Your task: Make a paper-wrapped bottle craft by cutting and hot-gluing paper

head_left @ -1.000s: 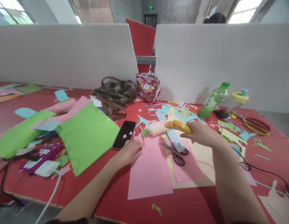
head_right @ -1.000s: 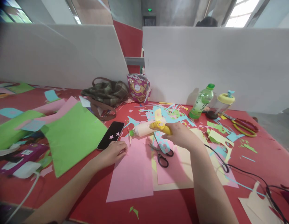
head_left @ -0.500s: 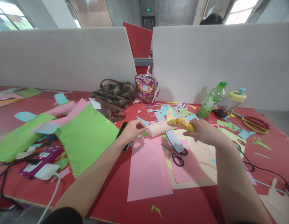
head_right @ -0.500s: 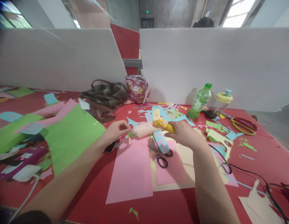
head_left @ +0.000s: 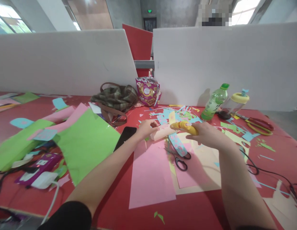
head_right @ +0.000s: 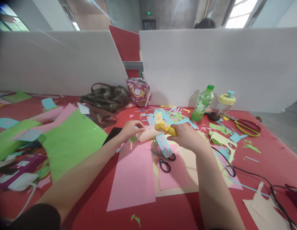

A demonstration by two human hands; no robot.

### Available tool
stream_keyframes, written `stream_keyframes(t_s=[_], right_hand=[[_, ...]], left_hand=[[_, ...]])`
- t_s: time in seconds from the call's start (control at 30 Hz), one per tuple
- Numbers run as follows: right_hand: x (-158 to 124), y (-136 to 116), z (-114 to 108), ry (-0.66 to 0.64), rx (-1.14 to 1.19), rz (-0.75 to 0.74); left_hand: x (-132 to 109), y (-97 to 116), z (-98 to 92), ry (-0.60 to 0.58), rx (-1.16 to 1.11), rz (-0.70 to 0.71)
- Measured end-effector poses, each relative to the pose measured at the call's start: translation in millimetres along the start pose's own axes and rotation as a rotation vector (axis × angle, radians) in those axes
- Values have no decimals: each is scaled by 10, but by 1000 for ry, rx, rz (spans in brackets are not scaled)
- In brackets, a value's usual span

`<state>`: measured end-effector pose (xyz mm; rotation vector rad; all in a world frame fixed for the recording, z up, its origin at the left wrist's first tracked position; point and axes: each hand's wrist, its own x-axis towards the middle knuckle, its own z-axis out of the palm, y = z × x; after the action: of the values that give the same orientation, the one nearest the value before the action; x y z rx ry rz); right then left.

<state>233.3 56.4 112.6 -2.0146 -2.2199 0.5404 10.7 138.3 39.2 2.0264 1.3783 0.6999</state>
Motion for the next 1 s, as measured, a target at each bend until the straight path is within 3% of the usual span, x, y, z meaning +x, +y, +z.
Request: stream_keyframes(t_s=[0.47,0.7,1.0], right_hand=[[2,12,1,-3,9,-14],[-7,30,6,-1,-5,-27],[13,38,5,-9,-4,-14]], left_hand=[[57,-31,100,11,103,79],[50,-58,76,75,190,153],[-75,-92,63,11,357,307]])
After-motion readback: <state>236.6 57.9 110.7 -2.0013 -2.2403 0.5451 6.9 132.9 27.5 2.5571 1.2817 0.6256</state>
